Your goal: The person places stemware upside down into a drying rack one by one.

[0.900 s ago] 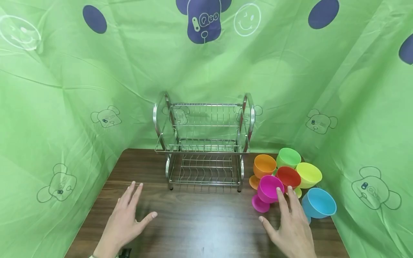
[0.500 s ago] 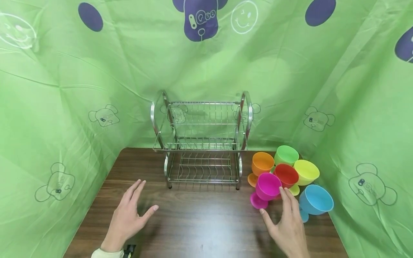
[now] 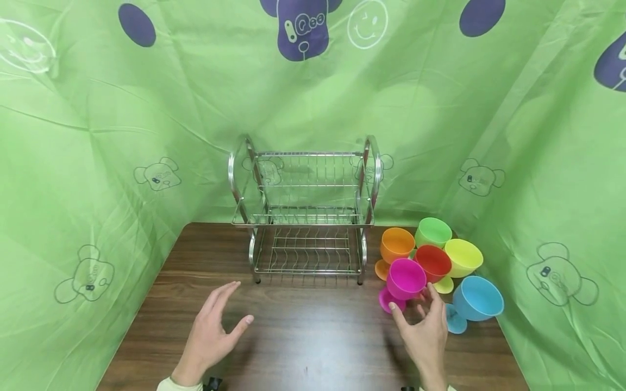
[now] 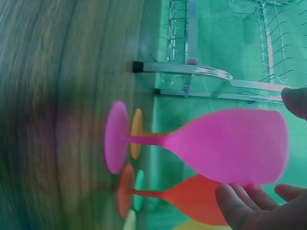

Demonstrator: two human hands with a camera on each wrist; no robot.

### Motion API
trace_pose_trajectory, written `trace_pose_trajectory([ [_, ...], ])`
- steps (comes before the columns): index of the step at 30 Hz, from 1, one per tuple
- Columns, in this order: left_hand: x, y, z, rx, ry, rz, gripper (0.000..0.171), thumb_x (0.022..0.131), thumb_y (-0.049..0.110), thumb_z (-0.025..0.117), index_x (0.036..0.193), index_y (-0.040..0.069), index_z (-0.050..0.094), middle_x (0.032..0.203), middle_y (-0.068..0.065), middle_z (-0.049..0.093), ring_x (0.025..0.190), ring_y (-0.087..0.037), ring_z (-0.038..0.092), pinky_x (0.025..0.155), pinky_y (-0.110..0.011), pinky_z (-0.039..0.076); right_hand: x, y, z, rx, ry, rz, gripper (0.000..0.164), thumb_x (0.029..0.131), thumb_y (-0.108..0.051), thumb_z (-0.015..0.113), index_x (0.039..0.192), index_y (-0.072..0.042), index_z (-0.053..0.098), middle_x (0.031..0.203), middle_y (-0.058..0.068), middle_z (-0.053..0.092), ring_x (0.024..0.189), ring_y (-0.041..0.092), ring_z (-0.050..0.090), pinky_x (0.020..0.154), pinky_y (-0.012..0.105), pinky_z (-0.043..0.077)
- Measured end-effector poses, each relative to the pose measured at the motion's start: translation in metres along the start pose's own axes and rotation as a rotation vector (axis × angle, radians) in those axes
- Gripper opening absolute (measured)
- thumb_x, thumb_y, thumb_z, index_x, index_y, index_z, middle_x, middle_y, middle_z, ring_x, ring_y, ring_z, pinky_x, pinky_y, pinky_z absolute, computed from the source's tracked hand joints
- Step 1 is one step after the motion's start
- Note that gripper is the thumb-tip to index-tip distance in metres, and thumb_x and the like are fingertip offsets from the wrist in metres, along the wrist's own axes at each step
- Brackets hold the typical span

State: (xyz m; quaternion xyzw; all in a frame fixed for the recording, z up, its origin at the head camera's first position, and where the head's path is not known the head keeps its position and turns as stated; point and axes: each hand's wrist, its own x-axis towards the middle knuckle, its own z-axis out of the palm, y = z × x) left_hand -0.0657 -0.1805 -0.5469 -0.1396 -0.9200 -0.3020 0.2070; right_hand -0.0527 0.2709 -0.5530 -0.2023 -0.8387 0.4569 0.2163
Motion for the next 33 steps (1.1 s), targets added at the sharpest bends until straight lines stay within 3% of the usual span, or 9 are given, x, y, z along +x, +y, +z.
trace_pose_trajectory([
  [4,0.0,0.009,0.004,-0.049,-0.003,0.039,0.079,0.086,0.038,0.087,0.153,0.015,0.054,0.148,-0.007,0.06,0.132,-0.029,0.062,0.104,-0.053,0.057,0.004,0.006,0.014,0.081,0.031,0.05,0.102,0.078,-0.024,0.097,0.16,-0.012,0.038,0.149,0.015,0.054,0.129,0.033,0.059,0.092,-0.003,0.044],
  [10,0.002,0.022,0.01,-0.111,0.007,0.074,0.081,0.083,0.031,0.089,0.154,0.019,0.053,0.148,-0.005,0.06,0.133,-0.026,0.061,0.106,-0.051,0.056,0.009,0.016,0.034,0.237,0.086,0.087,0.095,0.079,-0.015,0.095,0.157,-0.015,0.042,0.145,0.004,0.052,0.121,0.01,0.053,0.102,0.011,0.052],
  [17,-0.001,0.034,0.02,-0.171,-0.037,0.103,0.075,0.085,0.029,0.087,0.151,0.013,0.055,0.147,-0.005,0.059,0.13,-0.027,0.063,0.1,-0.053,0.061,0.015,0.031,0.051,0.444,0.119,0.081,0.095,0.077,0.001,0.092,0.156,-0.013,0.042,0.139,-0.002,0.05,0.12,0.013,0.055,0.095,0.005,0.052],
  [21,-0.004,0.039,0.026,-0.173,-0.06,0.111,0.074,0.086,0.031,0.086,0.151,0.014,0.055,0.147,-0.002,0.059,0.13,-0.027,0.063,0.101,-0.053,0.061,0.018,0.038,0.055,0.445,0.12,0.064,0.092,0.079,0.0,0.091,0.156,-0.013,0.042,0.136,-0.005,0.05,0.118,0.012,0.056,0.091,0.002,0.051],
  [27,-0.003,0.041,0.03,-0.178,-0.042,0.14,0.073,0.084,0.03,0.087,0.148,0.01,0.058,0.145,-0.002,0.061,0.13,-0.025,0.064,0.102,-0.051,0.06,0.019,0.042,0.056,0.415,0.111,0.088,0.09,0.083,-0.006,0.09,0.157,-0.016,0.041,0.135,-0.01,0.05,0.12,0.009,0.055,0.093,0.003,0.051],
  [33,0.0,0.043,0.029,-0.196,-0.051,0.157,0.073,0.085,0.031,0.086,0.149,0.01,0.056,0.145,-0.004,0.062,0.13,-0.026,0.064,0.102,-0.052,0.06,0.017,0.037,0.057,0.409,0.123,0.057,0.09,0.079,0.0,0.091,0.155,-0.011,0.045,0.133,-0.012,0.052,0.116,0.011,0.057,0.09,0.002,0.051],
])
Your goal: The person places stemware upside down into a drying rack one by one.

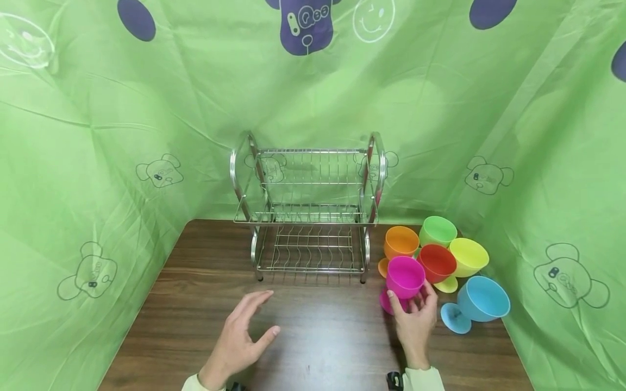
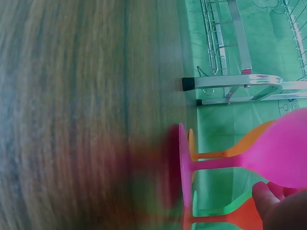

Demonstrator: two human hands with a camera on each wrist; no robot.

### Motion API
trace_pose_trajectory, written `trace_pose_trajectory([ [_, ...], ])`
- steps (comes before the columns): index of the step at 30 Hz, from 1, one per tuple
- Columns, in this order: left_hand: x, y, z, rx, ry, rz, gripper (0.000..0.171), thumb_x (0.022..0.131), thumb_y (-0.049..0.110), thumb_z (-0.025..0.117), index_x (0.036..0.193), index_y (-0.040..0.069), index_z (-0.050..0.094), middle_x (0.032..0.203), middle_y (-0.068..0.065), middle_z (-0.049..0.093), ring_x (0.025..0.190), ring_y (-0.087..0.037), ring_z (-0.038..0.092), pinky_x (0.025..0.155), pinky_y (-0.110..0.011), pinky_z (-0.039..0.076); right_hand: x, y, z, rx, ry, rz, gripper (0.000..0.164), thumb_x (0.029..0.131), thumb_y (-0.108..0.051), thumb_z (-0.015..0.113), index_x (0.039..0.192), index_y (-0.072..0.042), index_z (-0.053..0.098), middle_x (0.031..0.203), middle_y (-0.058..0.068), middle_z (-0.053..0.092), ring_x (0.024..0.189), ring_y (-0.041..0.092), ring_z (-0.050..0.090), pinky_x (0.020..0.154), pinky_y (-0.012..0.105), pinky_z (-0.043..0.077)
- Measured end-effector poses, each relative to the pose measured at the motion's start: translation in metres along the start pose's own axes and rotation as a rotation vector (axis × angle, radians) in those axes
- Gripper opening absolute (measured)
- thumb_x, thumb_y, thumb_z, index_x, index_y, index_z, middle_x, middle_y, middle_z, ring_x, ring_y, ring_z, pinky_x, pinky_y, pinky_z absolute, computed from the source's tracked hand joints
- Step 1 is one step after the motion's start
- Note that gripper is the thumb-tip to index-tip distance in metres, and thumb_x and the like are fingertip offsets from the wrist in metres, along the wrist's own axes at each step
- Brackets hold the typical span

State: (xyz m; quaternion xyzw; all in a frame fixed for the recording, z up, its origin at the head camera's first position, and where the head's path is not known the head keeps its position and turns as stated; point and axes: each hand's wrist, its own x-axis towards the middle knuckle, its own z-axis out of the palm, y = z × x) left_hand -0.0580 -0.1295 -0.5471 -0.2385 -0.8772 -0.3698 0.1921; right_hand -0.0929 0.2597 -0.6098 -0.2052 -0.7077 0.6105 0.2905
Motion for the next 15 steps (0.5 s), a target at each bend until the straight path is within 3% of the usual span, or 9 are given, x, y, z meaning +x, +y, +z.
trace_pose_trajectory([
  [6,0.001,0.003,0.005,-0.023,-0.033,0.014,0.073,0.088,0.033,0.084,0.151,0.009,0.054,0.145,-0.005,0.061,0.129,-0.027,0.064,0.1,-0.051,0.061,-0.007,-0.013,0.002,-0.023,-0.043,-0.085,0.087,0.076,0.003,0.092,0.152,-0.008,0.05,0.132,-0.008,0.056,0.117,0.011,0.056,0.089,0.003,0.052],
  [11,0.003,0.005,0.013,-0.06,-0.057,0.039,0.073,0.09,0.034,0.083,0.152,0.009,0.052,0.143,-0.004,0.061,0.123,-0.023,0.066,0.097,-0.044,0.062,-0.011,-0.023,0.001,-0.108,-0.093,-0.129,0.088,0.074,0.005,0.092,0.152,-0.008,0.052,0.137,0.004,0.059,0.118,0.006,0.054,0.092,0.001,0.05],
  [15,0.006,0.01,0.018,-0.085,-0.086,0.05,0.074,0.09,0.033,0.083,0.152,0.007,0.052,0.143,-0.004,0.061,0.122,-0.022,0.066,0.098,-0.043,0.062,-0.013,-0.025,0.0,-0.168,-0.131,-0.163,0.09,0.072,0.004,0.094,0.152,-0.01,0.053,0.138,0.004,0.059,0.118,0.003,0.055,0.092,0.0,0.048],
])
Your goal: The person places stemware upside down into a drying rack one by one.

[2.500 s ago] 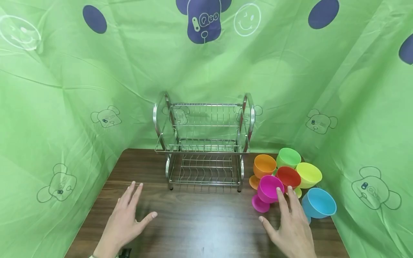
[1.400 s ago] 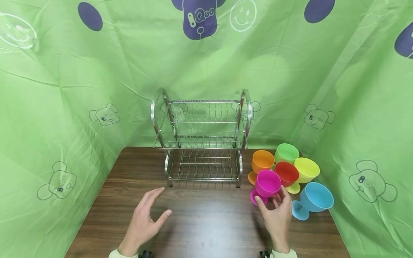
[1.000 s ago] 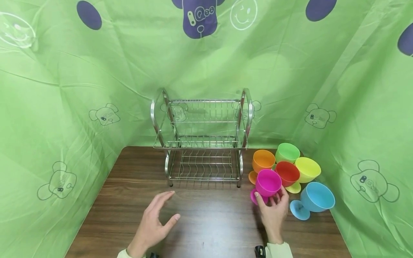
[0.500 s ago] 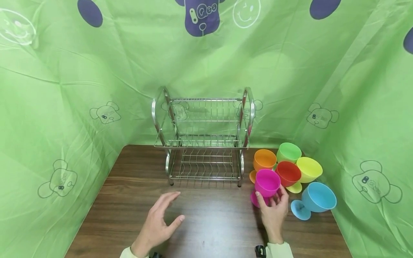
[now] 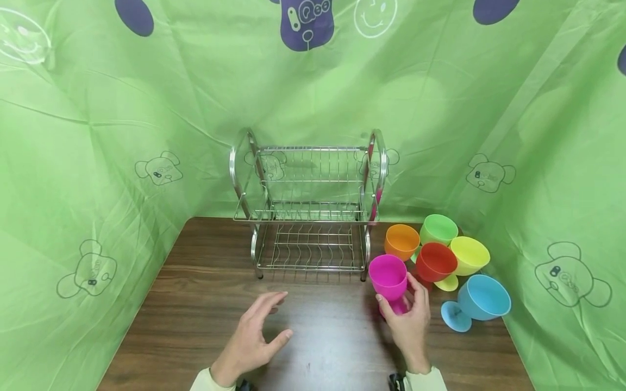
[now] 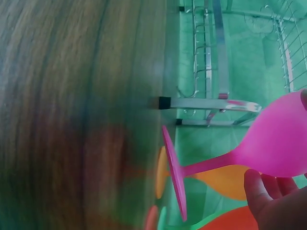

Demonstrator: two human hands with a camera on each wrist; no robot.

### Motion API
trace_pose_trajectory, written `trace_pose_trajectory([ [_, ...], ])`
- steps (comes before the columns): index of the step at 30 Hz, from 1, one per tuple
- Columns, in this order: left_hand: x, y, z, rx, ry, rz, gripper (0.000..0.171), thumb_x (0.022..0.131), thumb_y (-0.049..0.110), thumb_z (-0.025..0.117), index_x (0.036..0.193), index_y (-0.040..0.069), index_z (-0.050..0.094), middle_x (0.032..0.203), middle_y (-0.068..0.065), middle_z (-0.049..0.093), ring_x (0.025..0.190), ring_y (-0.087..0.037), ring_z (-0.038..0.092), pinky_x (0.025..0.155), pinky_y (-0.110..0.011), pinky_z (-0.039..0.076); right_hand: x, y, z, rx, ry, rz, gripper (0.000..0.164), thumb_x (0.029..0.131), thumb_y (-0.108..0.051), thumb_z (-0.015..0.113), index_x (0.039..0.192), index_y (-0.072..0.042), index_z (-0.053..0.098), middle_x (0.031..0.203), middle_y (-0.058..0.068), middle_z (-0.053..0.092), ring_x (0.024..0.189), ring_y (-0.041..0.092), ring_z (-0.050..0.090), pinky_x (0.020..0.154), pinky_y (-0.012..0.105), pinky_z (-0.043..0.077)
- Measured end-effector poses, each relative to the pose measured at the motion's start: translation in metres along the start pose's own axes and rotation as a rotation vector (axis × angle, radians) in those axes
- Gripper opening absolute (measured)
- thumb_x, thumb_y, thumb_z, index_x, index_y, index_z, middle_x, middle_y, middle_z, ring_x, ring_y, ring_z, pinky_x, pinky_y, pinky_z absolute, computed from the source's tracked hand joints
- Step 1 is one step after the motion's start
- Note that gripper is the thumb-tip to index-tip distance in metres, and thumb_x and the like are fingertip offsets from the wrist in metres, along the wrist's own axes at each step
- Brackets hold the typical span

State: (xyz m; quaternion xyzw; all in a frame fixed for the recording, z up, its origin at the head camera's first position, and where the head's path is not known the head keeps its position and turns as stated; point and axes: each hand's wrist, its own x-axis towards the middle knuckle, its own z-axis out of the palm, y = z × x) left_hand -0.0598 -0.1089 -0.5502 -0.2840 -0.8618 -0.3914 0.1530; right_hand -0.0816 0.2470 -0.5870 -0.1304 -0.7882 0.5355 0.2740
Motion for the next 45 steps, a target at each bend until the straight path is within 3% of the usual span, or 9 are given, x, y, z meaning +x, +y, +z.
trace_pose_trajectory([
  [10,0.01,0.013,0.008,-0.008,-0.031,0.064,0.073,0.094,0.042,0.078,0.155,0.013,0.048,0.143,-0.004,0.061,0.125,-0.019,0.065,0.103,-0.041,0.061,-0.007,-0.033,-0.006,-0.042,-0.121,-0.167,0.094,0.068,0.0,0.098,0.151,-0.013,0.056,0.138,0.008,0.061,0.117,0.0,0.057,0.097,0.003,0.048],
  [17,0.017,0.02,0.011,0.018,-0.028,0.099,0.075,0.093,0.047,0.078,0.154,0.014,0.05,0.143,0.0,0.061,0.127,-0.017,0.065,0.104,-0.039,0.06,-0.013,-0.05,-0.008,-0.029,-0.22,-0.266,0.095,0.065,0.003,0.099,0.149,-0.007,0.055,0.139,0.01,0.06,0.121,-0.002,0.058,0.1,0.006,0.049],
  [26,0.024,0.026,0.012,-0.016,-0.03,0.109,0.074,0.093,0.048,0.077,0.153,0.011,0.053,0.145,0.0,0.06,0.129,-0.017,0.064,0.106,-0.038,0.059,-0.018,-0.061,-0.011,-0.158,-0.351,-0.464,0.097,0.062,-0.007,0.102,0.148,-0.01,0.058,0.144,0.011,0.059,0.129,0.007,0.055,0.107,0.006,0.045],
  [35,0.023,0.028,0.012,-0.061,-0.039,0.145,0.078,0.092,0.044,0.079,0.155,0.012,0.048,0.143,-0.005,0.06,0.117,-0.014,0.066,0.091,-0.028,0.062,-0.021,-0.07,-0.012,-0.173,-0.39,-0.672,0.094,0.062,-0.01,0.099,0.147,-0.009,0.061,0.143,0.014,0.06,0.128,0.018,0.057,0.106,0.005,0.044],
  [39,0.025,0.03,0.013,-0.085,-0.033,0.166,0.082,0.091,0.045,0.081,0.156,0.01,0.047,0.142,-0.008,0.059,0.113,-0.013,0.066,0.09,-0.026,0.062,-0.021,-0.077,-0.012,-0.176,-0.398,-0.767,0.077,0.08,-0.032,0.093,0.146,-0.007,0.062,0.141,0.016,0.062,0.126,0.026,0.057,0.111,0.005,0.04],
  [42,0.028,0.033,0.014,-0.112,-0.039,0.176,0.085,0.091,0.047,0.081,0.158,0.008,0.044,0.142,-0.01,0.057,0.117,-0.015,0.065,0.092,-0.025,0.061,-0.024,-0.082,-0.011,-0.169,-0.415,-0.82,0.066,0.096,-0.05,0.074,0.145,-0.006,0.063,0.14,0.017,0.063,0.124,0.027,0.059,0.113,0.007,0.04],
  [45,0.03,0.037,0.014,-0.149,-0.049,0.182,0.089,0.091,0.048,0.081,0.158,0.003,0.042,0.143,-0.013,0.055,0.124,-0.02,0.064,0.095,-0.024,0.061,-0.027,-0.087,-0.01,-0.162,-0.425,-0.873,0.063,0.099,-0.052,0.067,0.142,-0.006,0.065,0.138,0.018,0.064,0.121,0.028,0.061,0.114,0.008,0.041],
])
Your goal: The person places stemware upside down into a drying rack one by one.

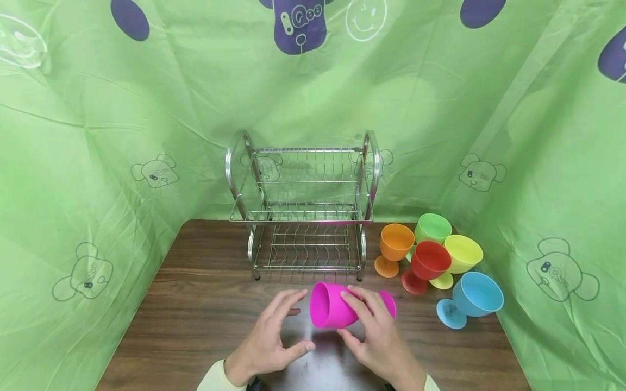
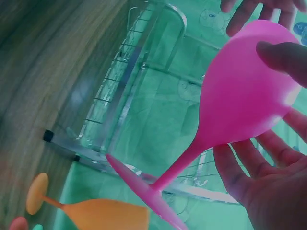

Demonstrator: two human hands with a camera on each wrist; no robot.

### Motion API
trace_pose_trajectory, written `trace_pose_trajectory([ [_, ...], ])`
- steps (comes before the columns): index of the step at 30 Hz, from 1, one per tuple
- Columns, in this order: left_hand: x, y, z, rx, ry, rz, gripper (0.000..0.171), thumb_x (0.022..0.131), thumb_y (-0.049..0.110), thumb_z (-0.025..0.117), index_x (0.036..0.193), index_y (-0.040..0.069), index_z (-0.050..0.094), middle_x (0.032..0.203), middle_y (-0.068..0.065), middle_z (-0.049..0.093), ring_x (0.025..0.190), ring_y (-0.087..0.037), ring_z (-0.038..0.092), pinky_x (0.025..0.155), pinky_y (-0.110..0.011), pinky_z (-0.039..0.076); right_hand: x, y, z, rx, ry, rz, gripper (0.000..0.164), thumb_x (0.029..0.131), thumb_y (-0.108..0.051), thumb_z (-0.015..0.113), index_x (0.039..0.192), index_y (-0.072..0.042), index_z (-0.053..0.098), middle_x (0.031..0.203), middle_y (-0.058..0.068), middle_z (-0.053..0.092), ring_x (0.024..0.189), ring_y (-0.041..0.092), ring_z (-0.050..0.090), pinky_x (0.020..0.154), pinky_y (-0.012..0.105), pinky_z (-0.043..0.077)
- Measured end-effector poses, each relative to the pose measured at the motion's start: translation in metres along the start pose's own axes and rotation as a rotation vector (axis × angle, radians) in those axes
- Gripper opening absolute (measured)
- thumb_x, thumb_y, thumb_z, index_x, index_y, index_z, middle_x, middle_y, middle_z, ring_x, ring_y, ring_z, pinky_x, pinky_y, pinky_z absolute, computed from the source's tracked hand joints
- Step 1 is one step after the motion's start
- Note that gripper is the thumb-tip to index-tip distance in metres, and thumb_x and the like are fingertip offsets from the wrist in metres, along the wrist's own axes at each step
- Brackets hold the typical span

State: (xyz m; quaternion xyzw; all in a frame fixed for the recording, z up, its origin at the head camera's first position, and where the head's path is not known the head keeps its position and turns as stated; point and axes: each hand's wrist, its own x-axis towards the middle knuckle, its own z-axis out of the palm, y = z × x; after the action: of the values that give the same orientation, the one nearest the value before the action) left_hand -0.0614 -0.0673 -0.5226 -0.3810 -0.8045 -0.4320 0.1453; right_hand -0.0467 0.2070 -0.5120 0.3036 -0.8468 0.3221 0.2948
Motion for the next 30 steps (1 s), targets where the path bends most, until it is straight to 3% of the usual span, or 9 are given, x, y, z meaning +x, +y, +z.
trace_pose_trajectory([
  [6,0.003,0.004,-0.001,-0.044,-0.004,0.005,0.097,0.088,0.046,0.085,0.16,0.002,0.037,0.147,-0.015,0.052,0.126,-0.025,0.064,0.098,-0.021,0.06,0.008,-0.009,0.0,-0.029,-0.048,-0.085,0.057,0.101,-0.047,0.067,0.142,-0.008,0.066,0.138,0.017,0.064,0.121,0.029,0.061,0.118,0.013,0.041],
  [12,0.002,0.004,0.0,-0.046,0.009,0.026,0.101,0.084,0.044,0.088,0.161,0.004,0.037,0.147,-0.014,0.05,0.125,-0.025,0.065,0.097,-0.026,0.062,0.011,-0.016,0.001,-0.095,-0.103,-0.124,0.054,0.106,-0.05,0.054,0.144,-0.014,0.066,0.139,0.012,0.064,0.123,0.027,0.062,0.124,0.016,0.033],
  [17,-0.002,0.003,0.001,-0.04,0.019,0.006,0.094,0.088,0.049,0.084,0.16,0.007,0.04,0.148,-0.014,0.048,0.125,-0.022,0.064,0.097,-0.027,0.062,0.011,-0.021,0.004,-0.106,-0.129,-0.153,0.053,0.107,-0.05,0.049,0.145,-0.016,0.065,0.14,0.011,0.064,0.123,0.027,0.061,0.127,0.02,0.029],
  [25,-0.006,0.004,0.001,-0.102,0.029,-0.033,0.083,0.086,0.035,0.088,0.154,0.009,0.048,0.145,-0.012,0.049,0.125,-0.022,0.063,0.096,-0.025,0.062,0.012,-0.026,0.006,-0.104,-0.138,-0.194,0.052,0.108,-0.046,0.049,0.145,-0.013,0.065,0.142,0.013,0.064,0.125,0.029,0.06,0.124,0.025,0.038],
  [30,-0.008,0.003,0.002,-0.108,0.043,-0.04,0.08,0.087,0.035,0.087,0.153,0.011,0.049,0.144,-0.011,0.05,0.125,-0.022,0.063,0.094,-0.025,0.063,0.012,-0.026,0.006,-0.111,-0.142,-0.197,0.052,0.108,-0.046,0.049,0.145,-0.013,0.065,0.143,0.013,0.063,0.126,0.029,0.061,0.122,0.026,0.04],
])
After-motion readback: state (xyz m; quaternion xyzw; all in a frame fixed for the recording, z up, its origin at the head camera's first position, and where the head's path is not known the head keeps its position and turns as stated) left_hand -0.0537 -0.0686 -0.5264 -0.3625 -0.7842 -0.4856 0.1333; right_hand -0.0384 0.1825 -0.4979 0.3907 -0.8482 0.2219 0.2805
